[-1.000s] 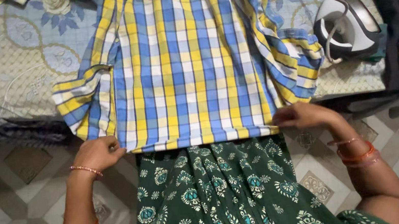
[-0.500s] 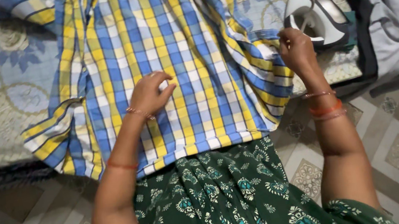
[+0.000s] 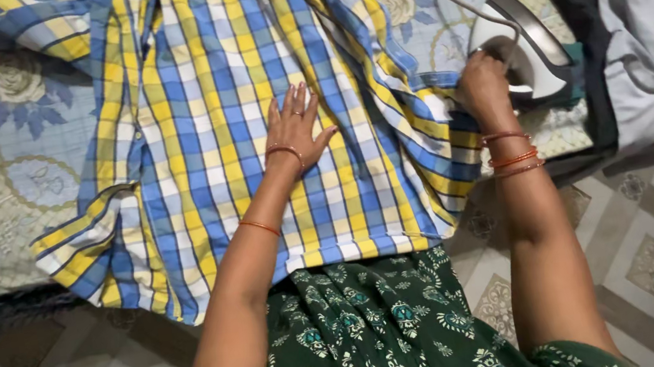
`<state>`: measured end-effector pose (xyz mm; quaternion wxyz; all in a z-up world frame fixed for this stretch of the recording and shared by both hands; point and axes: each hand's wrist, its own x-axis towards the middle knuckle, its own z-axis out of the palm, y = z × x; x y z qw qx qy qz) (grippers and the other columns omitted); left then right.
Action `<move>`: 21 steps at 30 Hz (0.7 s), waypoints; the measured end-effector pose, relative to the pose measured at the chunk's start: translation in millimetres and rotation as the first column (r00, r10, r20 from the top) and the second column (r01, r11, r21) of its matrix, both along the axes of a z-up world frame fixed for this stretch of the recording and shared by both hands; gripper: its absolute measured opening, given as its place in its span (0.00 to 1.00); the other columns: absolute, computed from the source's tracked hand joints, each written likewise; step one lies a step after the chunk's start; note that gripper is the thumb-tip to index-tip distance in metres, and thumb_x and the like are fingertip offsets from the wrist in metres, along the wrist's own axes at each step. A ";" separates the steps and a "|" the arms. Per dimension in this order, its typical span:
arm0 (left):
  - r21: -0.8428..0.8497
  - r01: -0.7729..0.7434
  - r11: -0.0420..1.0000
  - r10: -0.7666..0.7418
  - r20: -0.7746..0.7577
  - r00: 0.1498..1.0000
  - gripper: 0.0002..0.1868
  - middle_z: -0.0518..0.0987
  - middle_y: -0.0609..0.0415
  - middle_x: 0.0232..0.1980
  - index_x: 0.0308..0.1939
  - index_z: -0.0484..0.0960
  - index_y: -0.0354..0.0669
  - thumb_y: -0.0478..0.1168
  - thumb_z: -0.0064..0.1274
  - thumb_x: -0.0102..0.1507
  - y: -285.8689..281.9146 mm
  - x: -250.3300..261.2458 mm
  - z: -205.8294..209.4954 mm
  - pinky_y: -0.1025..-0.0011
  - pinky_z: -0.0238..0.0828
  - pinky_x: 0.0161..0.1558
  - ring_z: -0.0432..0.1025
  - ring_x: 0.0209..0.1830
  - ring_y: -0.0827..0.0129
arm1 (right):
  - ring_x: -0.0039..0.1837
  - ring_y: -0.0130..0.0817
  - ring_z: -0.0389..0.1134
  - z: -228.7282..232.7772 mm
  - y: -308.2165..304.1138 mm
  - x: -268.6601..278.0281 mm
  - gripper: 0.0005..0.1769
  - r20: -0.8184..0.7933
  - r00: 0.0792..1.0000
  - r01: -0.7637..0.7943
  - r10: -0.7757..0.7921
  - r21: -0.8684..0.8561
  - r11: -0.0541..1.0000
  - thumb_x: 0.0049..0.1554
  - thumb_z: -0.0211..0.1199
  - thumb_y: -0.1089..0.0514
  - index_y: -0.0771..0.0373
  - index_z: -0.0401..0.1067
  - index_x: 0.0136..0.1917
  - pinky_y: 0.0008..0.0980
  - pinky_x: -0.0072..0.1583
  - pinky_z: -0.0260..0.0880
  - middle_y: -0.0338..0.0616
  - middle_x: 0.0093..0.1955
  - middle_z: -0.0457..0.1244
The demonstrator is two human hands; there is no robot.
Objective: The person irons a yellow and blue checkered shirt laid out on a bed. They smooth the fabric with their hands, use an electric iron to press the front, sleeves, and collar, and fold the shirt at the end.
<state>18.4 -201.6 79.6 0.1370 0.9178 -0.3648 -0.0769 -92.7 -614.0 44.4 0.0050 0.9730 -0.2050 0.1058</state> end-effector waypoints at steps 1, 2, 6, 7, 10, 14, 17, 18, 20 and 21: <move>-0.009 -0.002 1.000 0.002 0.005 1.000 0.43 0.48 0.47 0.83 0.77 0.59 0.44 0.67 0.38 0.67 0.1 -0.7 2.4 0.48 0.31 0.77 0.39 0.83 0.56 | 0.51 0.65 0.69 -4.8 -1.8 3.6 0.16 -0.022 0.999 0.045 -0.044 0.018 0.999 0.50 0.61 0.65 0.78 0.67 0.50 0.55 0.50 0.72 0.68 0.47 0.66; -0.018 -0.003 1.000 0.004 0.011 1.000 0.43 0.48 0.47 0.83 0.77 0.59 0.44 0.67 0.39 0.67 0.0 -1.5 4.6 0.48 0.31 0.77 0.39 0.83 0.56 | 0.51 0.64 0.69 -7.0 -7.7 9.7 0.15 -0.046 0.996 0.073 -0.072 0.016 0.997 0.52 0.60 0.64 0.77 0.67 0.51 0.55 0.51 0.72 0.68 0.47 0.66; -0.012 0.005 1.000 -0.005 0.020 1.000 0.43 0.50 0.46 0.83 0.77 0.60 0.43 0.67 0.39 0.68 3.9 -2.9 9.4 0.48 0.33 0.78 0.41 0.83 0.56 | 0.52 0.62 0.69 -1.7 -13.5 13.3 0.09 0.019 0.997 0.072 -0.071 -0.024 0.997 0.57 0.59 0.64 0.72 0.70 0.49 0.54 0.52 0.73 0.63 0.48 0.67; -0.017 0.005 1.000 -0.005 0.025 1.000 0.42 0.50 0.46 0.83 0.77 0.60 0.42 0.67 0.39 0.68 4.2 -3.0 9.9 0.48 0.33 0.78 0.42 0.83 0.55 | 0.53 0.62 0.69 7.2 -10.0 8.6 0.07 0.078 0.996 0.046 -0.042 -0.047 0.998 0.57 0.59 0.64 0.70 0.71 0.48 0.53 0.52 0.73 0.62 0.48 0.67; -0.040 0.007 0.999 -0.005 0.037 0.999 0.42 0.51 0.45 0.82 0.76 0.61 0.42 0.66 0.40 0.67 2.3 -1.3 12.2 0.48 0.33 0.77 0.42 0.83 0.54 | 0.54 0.57 0.69 35.9 13.9 8.5 0.04 0.207 0.975 -0.068 0.081 -0.071 0.995 0.61 0.60 0.64 0.67 0.72 0.50 0.53 0.53 0.71 0.57 0.48 0.67; -0.044 -0.002 0.999 0.003 0.020 1.000 0.42 0.51 0.45 0.82 0.76 0.61 0.42 0.66 0.40 0.67 4.5 -3.0 14.7 0.48 0.33 0.77 0.43 0.83 0.54 | 0.56 0.58 0.71 47.5 50.3 37.0 0.15 0.357 0.916 -0.270 0.183 0.212 0.939 0.63 0.65 0.57 0.69 0.74 0.58 0.50 0.56 0.71 0.61 0.51 0.69; -0.042 -0.002 0.999 0.003 0.008 1.000 0.42 0.51 0.46 0.82 0.76 0.61 0.42 0.66 0.40 0.67 3.6 -3.5 18.1 0.48 0.33 0.77 0.42 0.83 0.54 | 0.54 0.54 0.72 43.2 69.7 83.5 0.30 0.285 0.957 -0.204 0.050 0.543 0.814 0.62 0.68 0.46 0.72 0.68 0.65 0.44 0.55 0.71 0.62 0.53 0.70; -0.046 -0.004 0.999 0.005 0.005 1.000 0.42 0.51 0.46 0.82 0.76 0.61 0.42 0.66 0.40 0.67 4.0 -3.5 19.1 0.48 0.33 0.77 0.42 0.83 0.54 | 0.54 0.51 0.73 41.6 76.8 97.3 0.35 0.254 0.967 -0.163 -0.002 0.628 0.761 0.61 0.68 0.43 0.72 0.65 0.68 0.41 0.55 0.71 0.61 0.53 0.70; -0.042 -0.003 0.999 0.003 -0.001 1.000 0.41 0.51 0.46 0.82 0.76 0.61 0.43 0.66 0.40 0.67 4.3 -3.6 20.4 0.48 0.33 0.77 0.42 0.83 0.55 | 0.53 0.49 0.73 38.1 91.0 121.0 0.44 0.222 0.974 -0.121 -0.048 0.690 0.714 0.58 0.71 0.39 0.73 0.59 0.71 0.39 0.54 0.72 0.61 0.52 0.70; -0.042 -0.003 0.999 0.003 -0.006 1.000 0.41 0.51 0.46 0.82 0.76 0.61 0.43 0.66 0.40 0.67 4.4 -3.7 20.7 0.49 0.33 0.78 0.42 0.83 0.55 | 0.53 0.49 0.73 36.3 96.9 132.2 0.48 0.224 0.973 -0.121 -0.046 0.673 0.730 0.55 0.73 0.39 0.74 0.57 0.71 0.39 0.53 0.72 0.62 0.51 0.69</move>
